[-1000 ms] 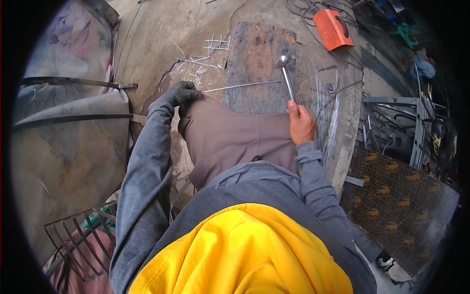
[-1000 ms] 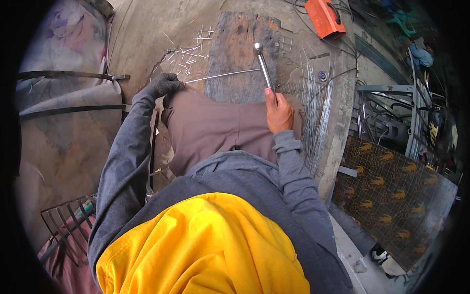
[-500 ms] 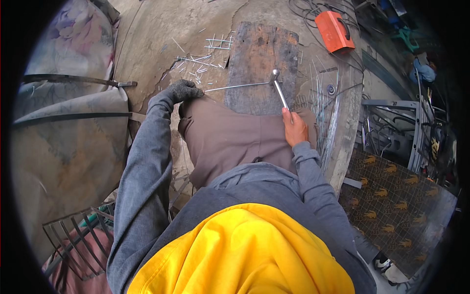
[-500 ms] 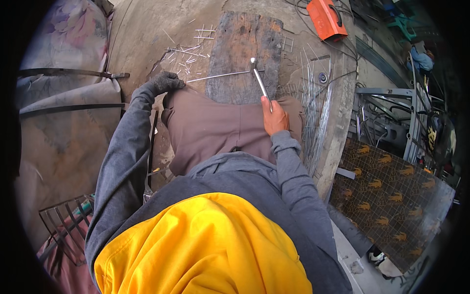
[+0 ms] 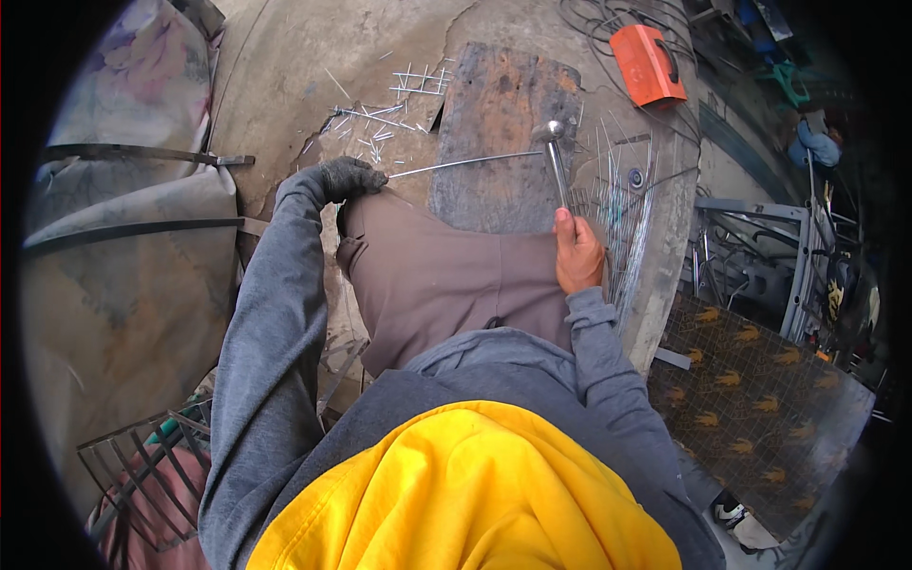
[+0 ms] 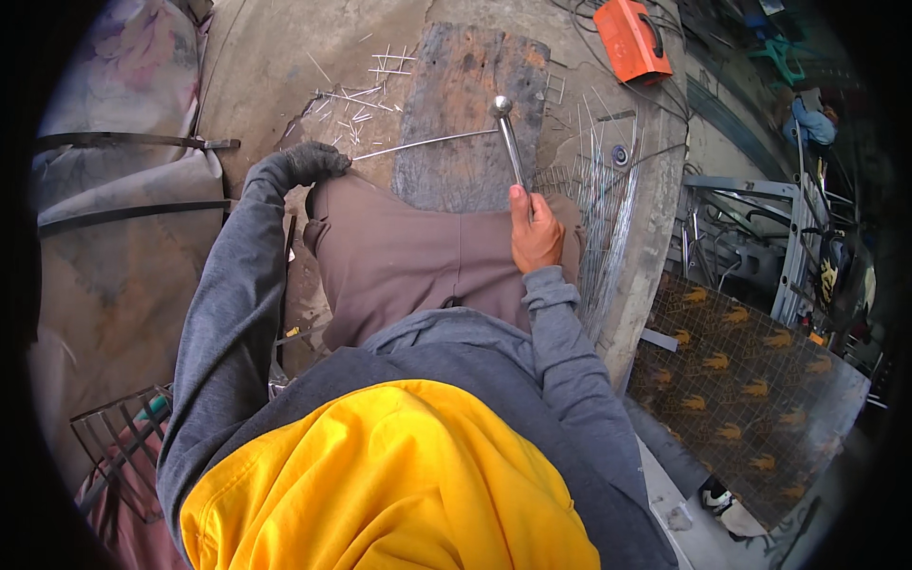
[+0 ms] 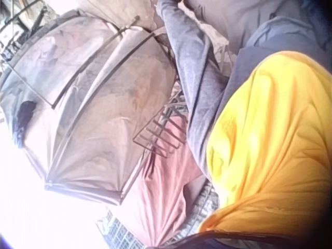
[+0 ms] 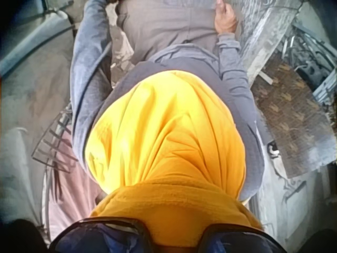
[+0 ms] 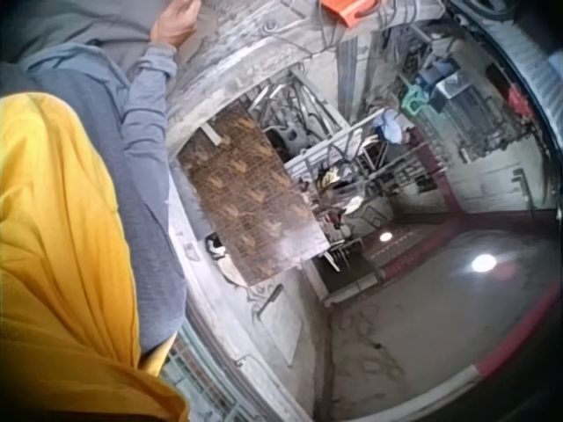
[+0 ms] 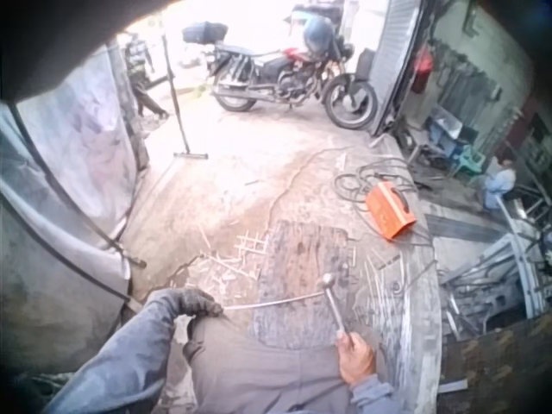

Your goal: Straightening and manually bending metal wire using a small hammer and hands.

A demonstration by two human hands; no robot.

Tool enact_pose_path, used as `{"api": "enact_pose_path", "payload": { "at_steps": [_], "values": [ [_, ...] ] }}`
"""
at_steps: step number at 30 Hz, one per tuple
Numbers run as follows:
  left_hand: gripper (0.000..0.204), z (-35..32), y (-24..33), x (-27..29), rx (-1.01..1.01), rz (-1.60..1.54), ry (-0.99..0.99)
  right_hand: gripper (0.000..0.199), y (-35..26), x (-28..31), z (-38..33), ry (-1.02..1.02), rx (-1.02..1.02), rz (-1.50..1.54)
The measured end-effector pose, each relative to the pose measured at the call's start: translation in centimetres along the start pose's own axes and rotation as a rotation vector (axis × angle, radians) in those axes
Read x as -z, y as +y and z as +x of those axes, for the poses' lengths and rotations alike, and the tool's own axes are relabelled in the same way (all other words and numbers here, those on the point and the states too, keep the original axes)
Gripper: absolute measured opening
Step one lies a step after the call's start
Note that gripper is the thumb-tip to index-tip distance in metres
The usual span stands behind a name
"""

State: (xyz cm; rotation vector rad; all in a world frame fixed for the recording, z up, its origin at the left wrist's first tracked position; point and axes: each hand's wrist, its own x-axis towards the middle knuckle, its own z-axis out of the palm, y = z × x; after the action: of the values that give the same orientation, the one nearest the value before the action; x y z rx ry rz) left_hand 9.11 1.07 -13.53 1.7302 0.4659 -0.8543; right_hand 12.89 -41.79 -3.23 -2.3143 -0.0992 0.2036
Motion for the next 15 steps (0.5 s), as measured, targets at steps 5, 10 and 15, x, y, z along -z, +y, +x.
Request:
{"api": "enact_pose_path", "payload": {
  "at_steps": [5,10,15],
  "values": [
    [0.024,-0.1,-1.0,0.0,-0.018,0.011,-0.001,0.055,-0.8,-0.7,0.5,0.004,0.019,0.02],
    [0.024,0.4,-1.1,0.0,-0.053,0.033,-0.005,0.059,0.9,-1.9,1.6,-0.142,-0.106,-0.176],
    [0.024,0.1,-1.3,0.1,-0.083,0.062,-0.001,0.06,2.0,-2.2,1.4,-0.115,-0.072,-0.205]
  ]
}}
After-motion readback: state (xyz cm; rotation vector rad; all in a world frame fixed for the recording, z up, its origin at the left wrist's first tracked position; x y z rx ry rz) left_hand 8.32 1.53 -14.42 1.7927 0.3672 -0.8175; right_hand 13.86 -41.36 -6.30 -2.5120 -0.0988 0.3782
